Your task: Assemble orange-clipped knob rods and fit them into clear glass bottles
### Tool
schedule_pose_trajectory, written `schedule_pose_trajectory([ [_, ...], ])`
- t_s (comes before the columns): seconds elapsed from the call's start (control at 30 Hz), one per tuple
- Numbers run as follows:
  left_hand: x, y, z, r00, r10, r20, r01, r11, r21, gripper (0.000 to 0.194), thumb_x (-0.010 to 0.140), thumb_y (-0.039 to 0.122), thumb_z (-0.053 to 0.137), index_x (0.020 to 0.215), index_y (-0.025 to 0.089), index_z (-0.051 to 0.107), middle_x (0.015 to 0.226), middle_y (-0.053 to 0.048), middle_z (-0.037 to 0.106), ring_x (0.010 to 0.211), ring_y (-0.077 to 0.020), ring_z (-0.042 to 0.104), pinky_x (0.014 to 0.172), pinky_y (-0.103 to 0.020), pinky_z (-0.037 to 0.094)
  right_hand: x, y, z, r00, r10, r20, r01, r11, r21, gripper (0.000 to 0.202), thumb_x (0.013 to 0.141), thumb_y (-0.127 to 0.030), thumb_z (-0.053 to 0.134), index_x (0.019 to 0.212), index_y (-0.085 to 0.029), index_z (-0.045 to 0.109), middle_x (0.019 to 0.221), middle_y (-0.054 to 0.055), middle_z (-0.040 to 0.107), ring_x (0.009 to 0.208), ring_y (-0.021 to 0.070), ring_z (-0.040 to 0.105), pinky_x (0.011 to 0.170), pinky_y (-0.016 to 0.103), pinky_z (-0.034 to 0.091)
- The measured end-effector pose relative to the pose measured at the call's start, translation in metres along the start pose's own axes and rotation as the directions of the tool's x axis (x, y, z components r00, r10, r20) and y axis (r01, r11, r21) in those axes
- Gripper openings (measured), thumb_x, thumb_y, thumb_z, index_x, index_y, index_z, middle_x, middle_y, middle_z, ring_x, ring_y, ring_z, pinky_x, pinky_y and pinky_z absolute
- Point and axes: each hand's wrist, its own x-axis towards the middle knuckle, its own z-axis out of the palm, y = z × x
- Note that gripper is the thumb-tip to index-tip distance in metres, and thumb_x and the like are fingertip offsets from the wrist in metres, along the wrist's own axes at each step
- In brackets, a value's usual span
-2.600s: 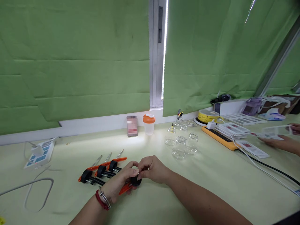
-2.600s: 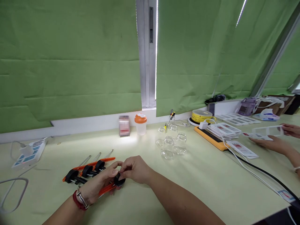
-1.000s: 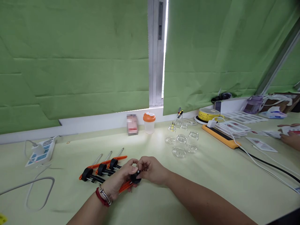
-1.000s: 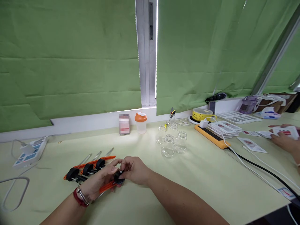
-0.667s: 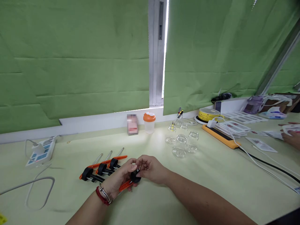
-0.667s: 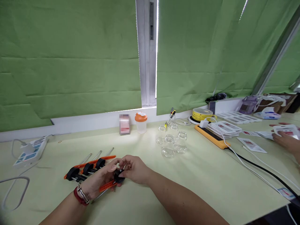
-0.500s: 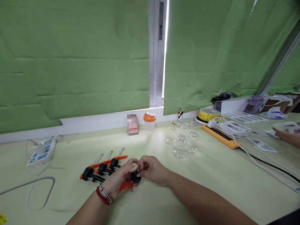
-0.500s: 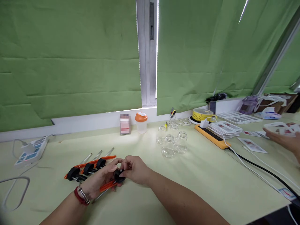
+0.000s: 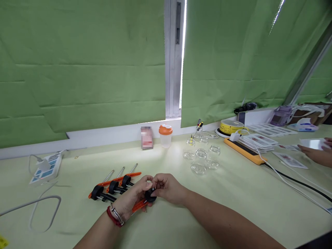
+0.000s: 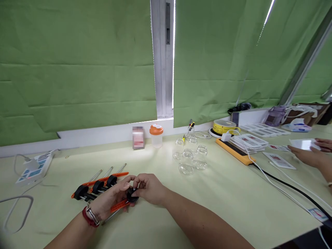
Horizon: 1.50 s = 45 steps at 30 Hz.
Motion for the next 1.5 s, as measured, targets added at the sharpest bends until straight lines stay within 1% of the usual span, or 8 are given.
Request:
schedule_pose_trajectory([
  [0.13, 0.000, 0.001, 0.001, 1.000, 0.004, 0.000, -0.004, 1.000, 0.010, 0.029, 0.081, 0.046, 0.050, 0.097, 0.023, 0.046, 0.077, -0.001, 0.055, 0.062, -0.0170, 0.059, 0.046, -0.022, 0.033, 0.000, 0.001, 0.000, 1.000, -0.011, -0.028, 0.010, 1.000, -0.012, 0.029, 0.061, -0.030, 0.077, 0.070, -0.017, 0.053, 0.065, -0.005, 0.051, 0.059, 0.0086, 0.048, 0.056, 0.022, 0.040],
  [0.2, 0.000, 0.001, 0.001, 1.000, 0.005, 0.000, -0.005, 1.000, 0.013, 0.028, 0.081, 0.046, 0.050, 0.096, 0.022, 0.046, 0.076, -0.001, 0.054, 0.062, -0.0170, 0.059, 0.046, -0.022, 0.033, 0.000, 0.001, 0.000, 1.000, 0.005, -0.017, -0.005, 1.000, -0.011, 0.028, 0.061, -0.029, 0.076, 0.073, -0.017, 0.055, 0.063, -0.005, 0.051, 0.057, 0.0086, 0.047, 0.056, 0.022, 0.040],
  [0.3, 0.000, 0.002, 0.002, 1.000, -0.005, -0.005, 0.005, 1.000, 0.011, 0.027, 0.081, 0.045, 0.049, 0.096, 0.022, 0.046, 0.076, -0.001, 0.054, 0.062, -0.0167, 0.058, 0.045, -0.022, 0.032, 0.000, 0.003, 0.000, 1.000, 0.009, -0.007, -0.009, 1.000, 0.022, 0.027, 0.062, -0.029, 0.076, 0.071, -0.017, 0.054, 0.063, -0.004, 0.052, 0.058, 0.0090, 0.048, 0.057, 0.022, 0.040],
  [0.47, -0.001, 0.003, 0.002, 1.000, -0.012, -0.011, 0.012, 1.000, 0.019, 0.024, 0.083, 0.044, 0.046, 0.092, 0.022, 0.046, 0.076, -0.001, 0.053, 0.062, -0.0162, 0.058, 0.045, -0.021, 0.032, 0.000, 0.006, 0.000, 1.000, 0.015, -0.024, -0.016, 0.999, -0.031, 0.022, 0.064, -0.024, 0.074, 0.077, -0.017, 0.057, 0.060, -0.005, 0.049, 0.055, 0.0082, 0.044, 0.055, 0.022, 0.037],
  [0.77, -0.001, 0.001, 0.002, 1.000, 0.007, 0.018, -0.007, 1.000, 0.020, 0.025, 0.083, 0.045, 0.046, 0.093, 0.022, 0.047, 0.076, -0.001, 0.053, 0.063, -0.0167, 0.059, 0.042, -0.020, 0.031, 0.000, -0.001, 0.000, 1.000, 0.003, -0.031, -0.004, 0.999, -0.039, 0.021, 0.063, -0.025, 0.074, 0.075, -0.017, 0.059, 0.060, -0.005, 0.049, 0.055, 0.0085, 0.042, 0.055, 0.023, 0.037],
  [0.93, -0.001, 0.001, 0.002, 1.000, -0.006, -0.005, 0.006, 1.000, 0.025, 0.027, 0.083, 0.045, 0.047, 0.096, 0.021, 0.047, 0.078, -0.001, 0.054, 0.061, -0.0157, 0.058, 0.041, -0.019, 0.031, -0.001, -0.001, 0.000, 0.999, 0.011, -0.036, -0.013, 0.999, -0.037, 0.020, 0.063, -0.024, 0.073, 0.075, -0.017, 0.060, 0.061, -0.005, 0.050, 0.055, 0.0083, 0.042, 0.056, 0.023, 0.037],
  [1.27, 0.001, 0.001, 0.002, 1.000, 0.002, -0.015, -0.002, 1.000, -0.010, 0.027, 0.084, 0.045, 0.045, 0.099, 0.022, 0.047, 0.076, -0.001, 0.054, 0.061, -0.0166, 0.059, 0.043, -0.021, 0.034, 0.000, 0.000, 0.002, 0.994, 0.014, -0.112, -0.018, 0.999, -0.029, 0.019, 0.060, -0.020, 0.073, 0.070, -0.016, 0.058, 0.057, -0.006, 0.048, 0.052, 0.0078, 0.041, 0.052, 0.022, 0.034],
  [1.5, 0.002, 0.001, 0.001, 1.000, 0.008, -0.013, -0.008, 1.000, -0.020, 0.027, 0.084, 0.046, 0.045, 0.097, 0.022, 0.047, 0.075, -0.001, 0.053, 0.059, -0.0166, 0.059, 0.042, -0.021, 0.033, -0.002, -0.007, 0.005, 0.992, -0.033, -0.123, 0.034, 0.999, 0.009, 0.019, 0.060, -0.022, 0.073, 0.064, -0.016, 0.055, 0.062, -0.004, 0.052, 0.057, 0.0085, 0.045, 0.054, 0.022, 0.037],
])
